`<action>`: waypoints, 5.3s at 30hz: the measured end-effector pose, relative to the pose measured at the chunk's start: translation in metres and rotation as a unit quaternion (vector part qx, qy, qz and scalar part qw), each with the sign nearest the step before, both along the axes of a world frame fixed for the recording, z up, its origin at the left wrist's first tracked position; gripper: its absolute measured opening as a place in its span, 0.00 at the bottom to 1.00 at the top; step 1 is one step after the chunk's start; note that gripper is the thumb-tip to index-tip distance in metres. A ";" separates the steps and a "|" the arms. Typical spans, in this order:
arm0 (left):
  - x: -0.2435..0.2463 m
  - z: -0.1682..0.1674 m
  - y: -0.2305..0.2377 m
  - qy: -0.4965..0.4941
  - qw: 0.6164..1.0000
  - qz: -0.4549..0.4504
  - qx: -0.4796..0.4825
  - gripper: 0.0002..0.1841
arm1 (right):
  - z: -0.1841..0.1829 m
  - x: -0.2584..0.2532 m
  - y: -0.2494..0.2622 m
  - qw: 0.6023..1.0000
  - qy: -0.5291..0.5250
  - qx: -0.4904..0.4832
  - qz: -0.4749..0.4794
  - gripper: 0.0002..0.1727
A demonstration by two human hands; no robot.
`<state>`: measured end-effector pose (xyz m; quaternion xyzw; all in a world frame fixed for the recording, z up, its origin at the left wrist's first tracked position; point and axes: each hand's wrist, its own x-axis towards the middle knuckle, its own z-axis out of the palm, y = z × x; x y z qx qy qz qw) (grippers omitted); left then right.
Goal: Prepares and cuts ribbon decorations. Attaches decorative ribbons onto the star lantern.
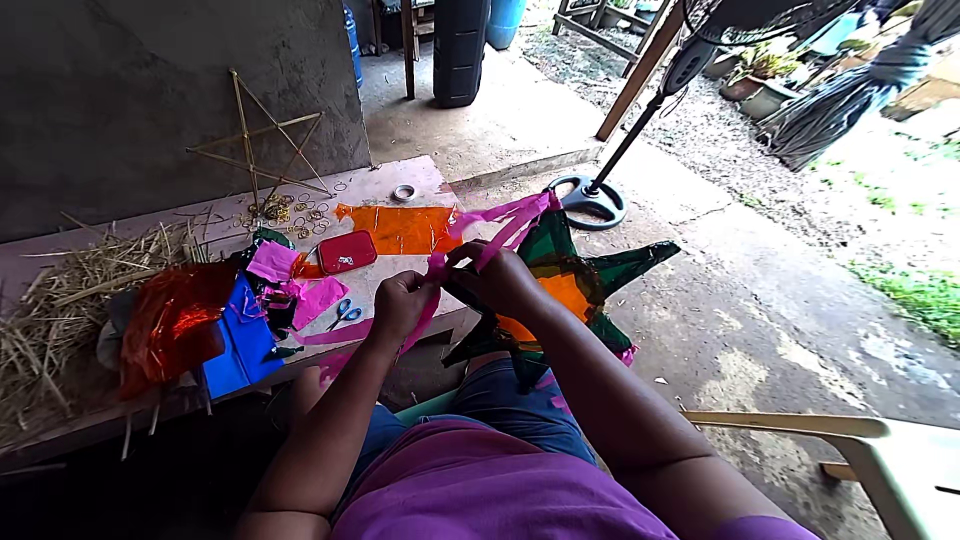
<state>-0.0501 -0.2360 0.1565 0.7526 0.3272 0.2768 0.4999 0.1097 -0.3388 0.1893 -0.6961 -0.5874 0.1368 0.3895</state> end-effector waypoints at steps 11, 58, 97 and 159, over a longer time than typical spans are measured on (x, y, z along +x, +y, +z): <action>0.001 0.003 -0.003 -0.009 1.000 -0.008 -0.018 0.08 | -0.002 -0.005 -0.002 0.999 0.001 0.014 -0.045 0.09; 0.010 -0.003 -0.010 -0.066 0.991 0.063 -0.101 0.10 | -0.009 -0.003 -0.001 0.999 -0.026 0.044 -0.017 0.16; -0.016 -0.041 0.012 0.129 0.984 -0.123 0.002 0.11 | -0.006 -0.010 0.001 0.997 -0.065 -0.024 -0.043 0.10; 0.002 0.078 0.052 0.104 0.935 -0.269 0.207 0.05 | -0.010 -0.034 -0.013 0.974 -0.169 0.092 -0.115 0.10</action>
